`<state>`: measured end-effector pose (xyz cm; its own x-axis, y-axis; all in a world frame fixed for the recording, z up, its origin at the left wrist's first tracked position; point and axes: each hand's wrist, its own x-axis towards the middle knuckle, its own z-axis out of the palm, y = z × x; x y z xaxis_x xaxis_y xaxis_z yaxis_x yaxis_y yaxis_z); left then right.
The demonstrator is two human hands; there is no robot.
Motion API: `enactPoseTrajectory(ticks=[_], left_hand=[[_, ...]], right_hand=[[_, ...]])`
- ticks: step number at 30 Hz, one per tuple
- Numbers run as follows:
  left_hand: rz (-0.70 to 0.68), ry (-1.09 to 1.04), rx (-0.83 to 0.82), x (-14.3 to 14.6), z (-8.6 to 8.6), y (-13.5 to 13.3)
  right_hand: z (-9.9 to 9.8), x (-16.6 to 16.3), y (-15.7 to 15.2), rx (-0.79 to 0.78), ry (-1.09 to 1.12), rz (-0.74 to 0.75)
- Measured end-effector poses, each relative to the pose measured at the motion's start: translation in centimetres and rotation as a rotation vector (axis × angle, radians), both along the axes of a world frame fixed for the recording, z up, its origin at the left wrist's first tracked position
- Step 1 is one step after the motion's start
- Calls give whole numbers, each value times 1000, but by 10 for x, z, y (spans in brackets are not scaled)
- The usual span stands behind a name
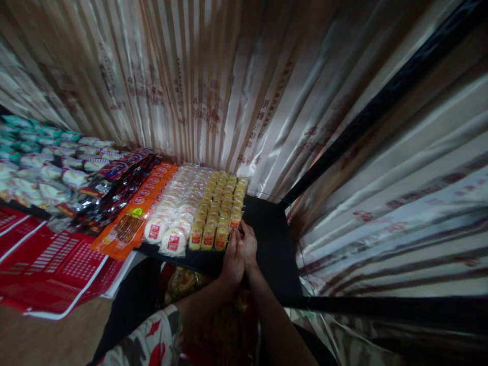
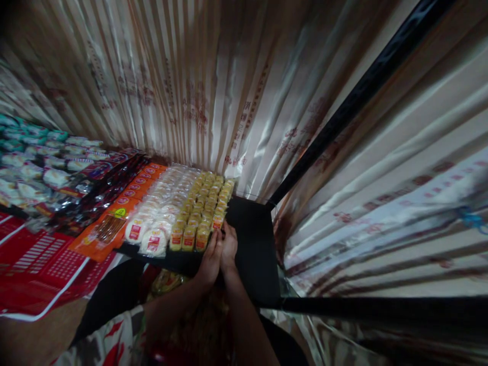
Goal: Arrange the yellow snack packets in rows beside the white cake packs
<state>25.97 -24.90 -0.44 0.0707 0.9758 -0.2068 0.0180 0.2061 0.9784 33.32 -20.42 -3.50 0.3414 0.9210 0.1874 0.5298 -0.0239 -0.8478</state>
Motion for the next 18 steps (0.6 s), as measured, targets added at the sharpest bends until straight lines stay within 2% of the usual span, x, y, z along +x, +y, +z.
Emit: enactPoseTrajectory(ticks=[5, 8, 11, 14, 18], left_hand=[[33, -6, -32, 0, 1, 7], [52, 32, -78, -2, 8, 7], [29, 91, -66, -5, 15, 0], [31, 142, 2, -12, 20, -15], [-23, 223, 201, -26, 18, -47]], right_hand=[[2, -1, 1, -39, -123, 10], [4, -2, -1, -34, -29, 10], [9, -5, -12, 1, 56, -54], [18, -11, -37, 61, 68, -107], [26, -20, -93, 125, 35, -129]])
